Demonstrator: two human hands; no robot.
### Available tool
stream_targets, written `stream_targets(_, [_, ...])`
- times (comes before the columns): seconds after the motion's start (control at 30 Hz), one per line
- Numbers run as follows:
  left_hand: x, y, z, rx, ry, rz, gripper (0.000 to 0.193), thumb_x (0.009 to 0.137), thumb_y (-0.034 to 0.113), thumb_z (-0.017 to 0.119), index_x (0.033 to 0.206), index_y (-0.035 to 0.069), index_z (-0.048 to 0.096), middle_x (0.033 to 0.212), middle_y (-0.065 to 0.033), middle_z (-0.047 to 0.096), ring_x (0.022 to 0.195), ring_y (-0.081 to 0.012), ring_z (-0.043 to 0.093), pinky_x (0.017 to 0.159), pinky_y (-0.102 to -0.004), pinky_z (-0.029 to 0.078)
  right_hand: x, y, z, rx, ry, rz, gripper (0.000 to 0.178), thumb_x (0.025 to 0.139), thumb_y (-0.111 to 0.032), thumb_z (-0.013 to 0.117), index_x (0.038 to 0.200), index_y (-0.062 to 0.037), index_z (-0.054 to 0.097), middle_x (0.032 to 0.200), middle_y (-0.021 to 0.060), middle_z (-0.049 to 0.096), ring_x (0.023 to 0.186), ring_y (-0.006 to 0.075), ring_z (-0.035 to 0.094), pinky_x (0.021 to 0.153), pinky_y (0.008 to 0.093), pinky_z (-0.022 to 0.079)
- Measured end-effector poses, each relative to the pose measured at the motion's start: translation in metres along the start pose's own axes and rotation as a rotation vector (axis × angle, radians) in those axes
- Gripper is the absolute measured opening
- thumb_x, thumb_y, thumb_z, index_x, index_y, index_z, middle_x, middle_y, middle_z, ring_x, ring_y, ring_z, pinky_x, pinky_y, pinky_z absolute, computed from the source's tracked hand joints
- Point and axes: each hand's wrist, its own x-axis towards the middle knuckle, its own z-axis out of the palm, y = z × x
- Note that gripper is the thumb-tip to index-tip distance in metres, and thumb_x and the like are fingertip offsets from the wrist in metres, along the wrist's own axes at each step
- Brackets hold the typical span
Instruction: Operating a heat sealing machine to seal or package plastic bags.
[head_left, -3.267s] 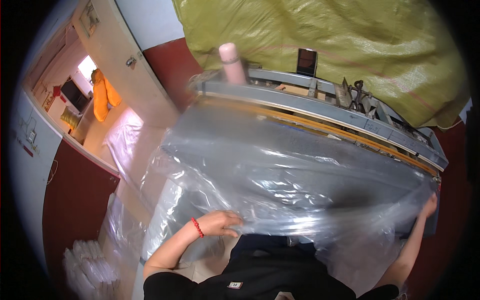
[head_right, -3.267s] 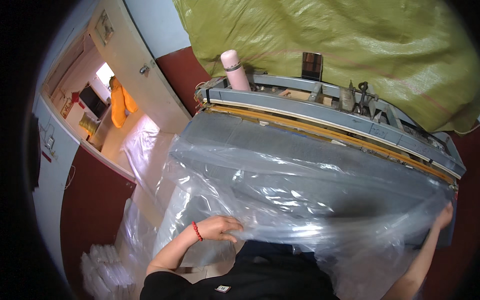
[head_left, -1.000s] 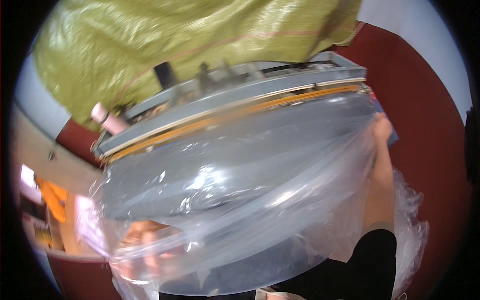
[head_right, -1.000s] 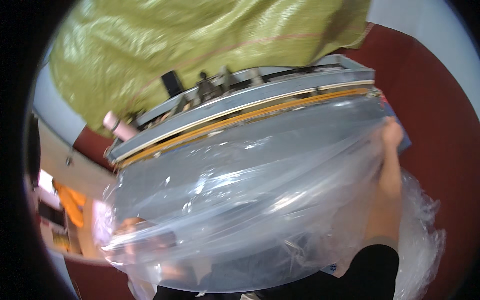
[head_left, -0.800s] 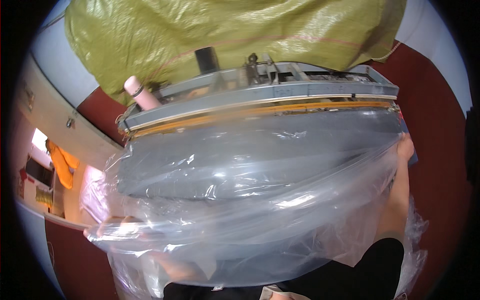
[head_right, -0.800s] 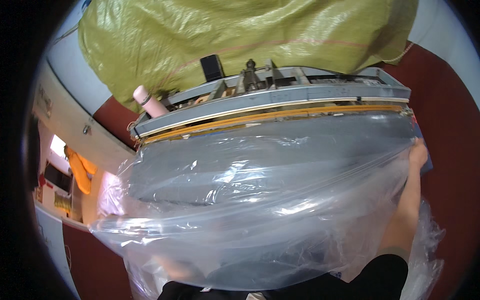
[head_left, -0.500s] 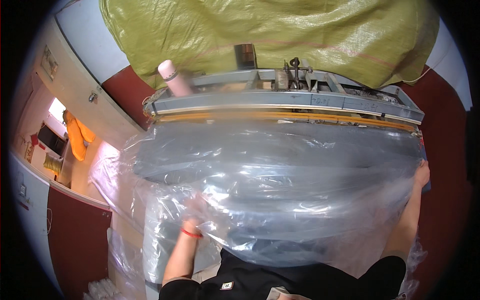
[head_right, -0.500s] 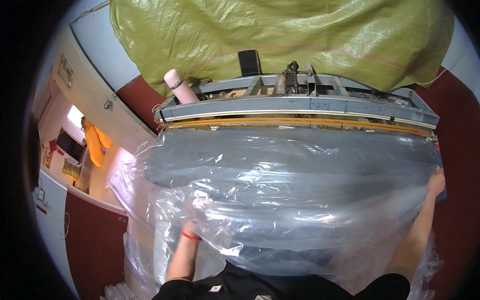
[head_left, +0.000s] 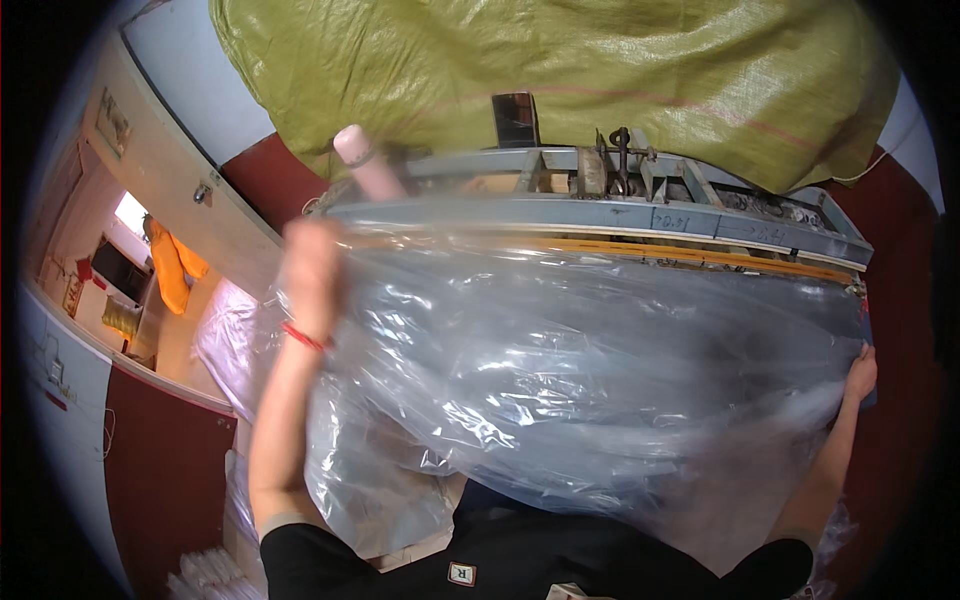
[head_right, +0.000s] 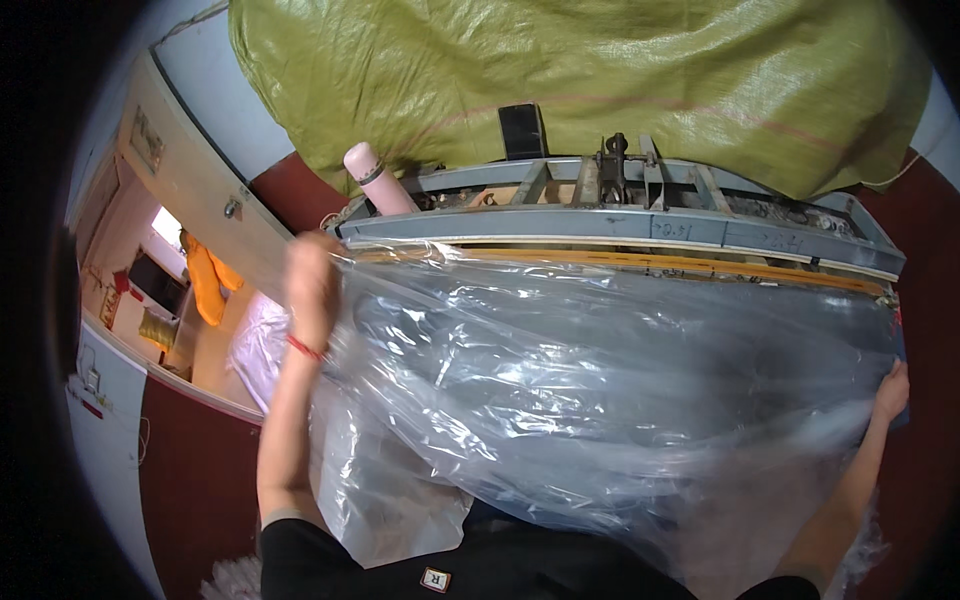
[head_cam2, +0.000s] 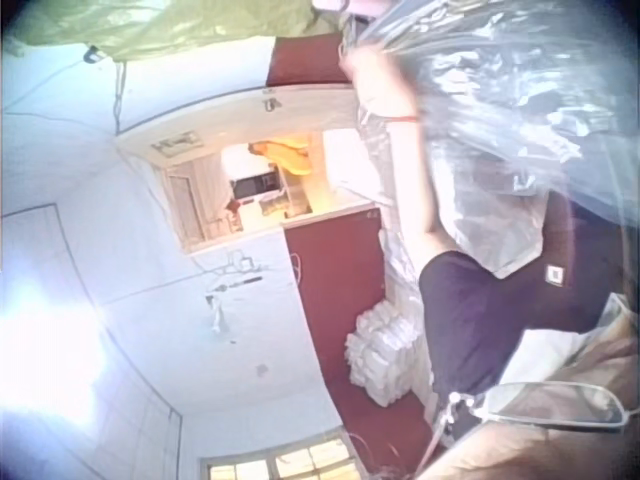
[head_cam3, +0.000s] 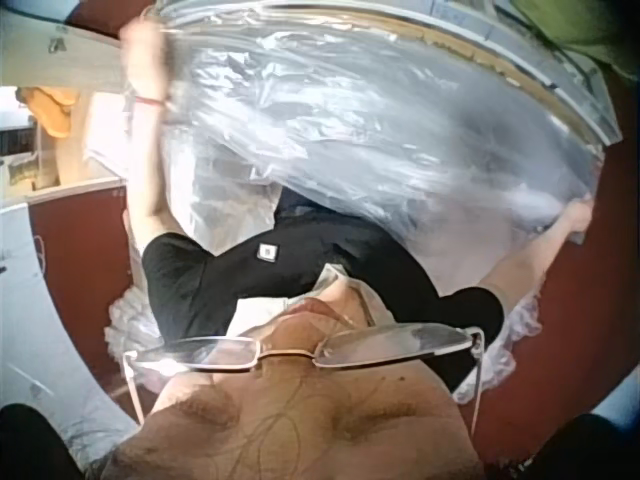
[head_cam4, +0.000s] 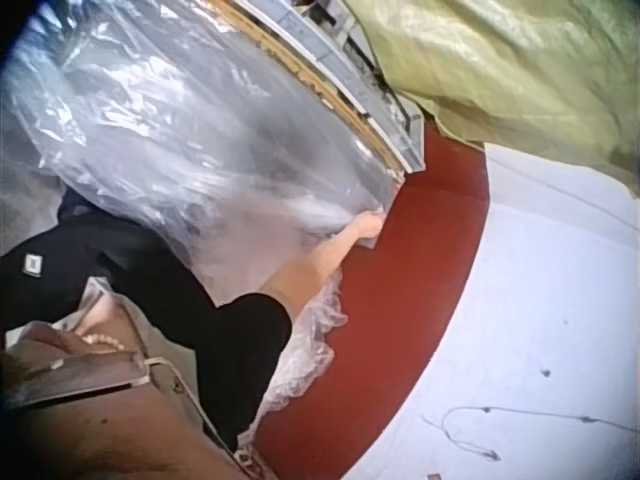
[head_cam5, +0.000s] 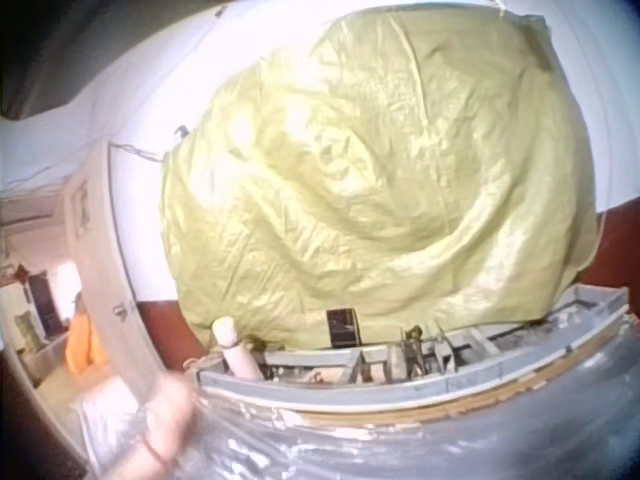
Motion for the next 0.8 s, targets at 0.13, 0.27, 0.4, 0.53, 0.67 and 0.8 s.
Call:
stream_targets(0.13, [-0.055,0.051,0.064,-0.372,-0.871,0.121,0.063,0.082,0.033,0.053,0.131,0.002,0.028,0.137,-0.0159,0.025,0.129,-0.0333,0.017,0.103,-0.0420,0.019,-0.002,-0.009,-0.002,0.059,-0.041,0.016,0.036,0.091,-0.034,0.033,0.095,-0.0034,0.053,0.090,0.0235,0.056,0.084,0.0415,0.052,0.068,0.0472,0.041])
stream_targets(0.27, [-0.095,0.016,0.092,-0.264,-0.841,-0.019,0.066,0.083,0.040,0.049,0.132,0.002,0.026,0.138,-0.0157,0.024,0.129,-0.0329,0.017,0.103,-0.0426,0.018,-0.005,-0.013,-0.007,0.081,-0.078,0.025,0.037,0.092,-0.034,0.032,0.097,-0.0032,0.053,0.095,0.0231,0.055,0.088,0.0402,0.051,0.072,0.0446,0.041])
stream_targets(0.4, [-0.097,0.010,0.098,-0.156,-0.799,-0.045,0.065,0.082,0.040,0.050,0.132,0.005,0.028,0.138,-0.0141,0.025,0.128,-0.0306,0.021,0.101,-0.0439,0.021,-0.003,-0.009,-0.004,0.163,-0.065,0.035,0.039,0.092,-0.033,0.032,0.099,-0.0020,0.053,0.097,0.0233,0.054,0.089,0.0408,0.050,0.073,0.0437,0.041])
stream_targets(0.53, [-0.083,0.015,0.119,-0.121,-0.643,0.021,0.052,0.081,0.034,0.052,0.122,0.004,0.043,0.129,-0.0143,0.039,0.121,-0.0308,0.034,0.097,-0.0420,0.029,0.020,0.072,0.038,0.475,-0.093,0.071,0.039,0.090,-0.033,0.040,0.104,0.0006,0.054,0.096,0.0141,0.059,0.089,0.0278,0.055,0.077,0.0344,0.041])
stream_targets(0.67, [-0.065,0.015,0.136,-0.220,-0.487,-0.129,0.021,0.077,0.018,0.059,0.087,0.000,0.062,0.091,-0.0139,0.061,0.086,-0.0306,0.055,0.078,-0.0365,0.043,0.035,0.105,0.023,1.115,-0.235,0.178,0.038,0.086,-0.032,0.050,0.109,-0.0018,0.054,0.099,0.0038,0.057,0.093,0.0143,0.052,0.083,0.0268,0.038])
stream_targets(0.8, [-0.059,0.024,0.145,-0.210,-0.362,-0.286,0.014,0.072,0.011,0.063,0.083,0.002,0.062,0.081,-0.0139,0.059,0.078,-0.0291,0.056,0.069,-0.0357,0.045,0.013,0.116,-0.056,1.522,-0.224,0.324,0.037,0.086,-0.033,0.052,0.112,-0.0065,0.052,0.106,0.0029,0.054,0.098,0.0147,0.049,0.085,0.0283,0.037])
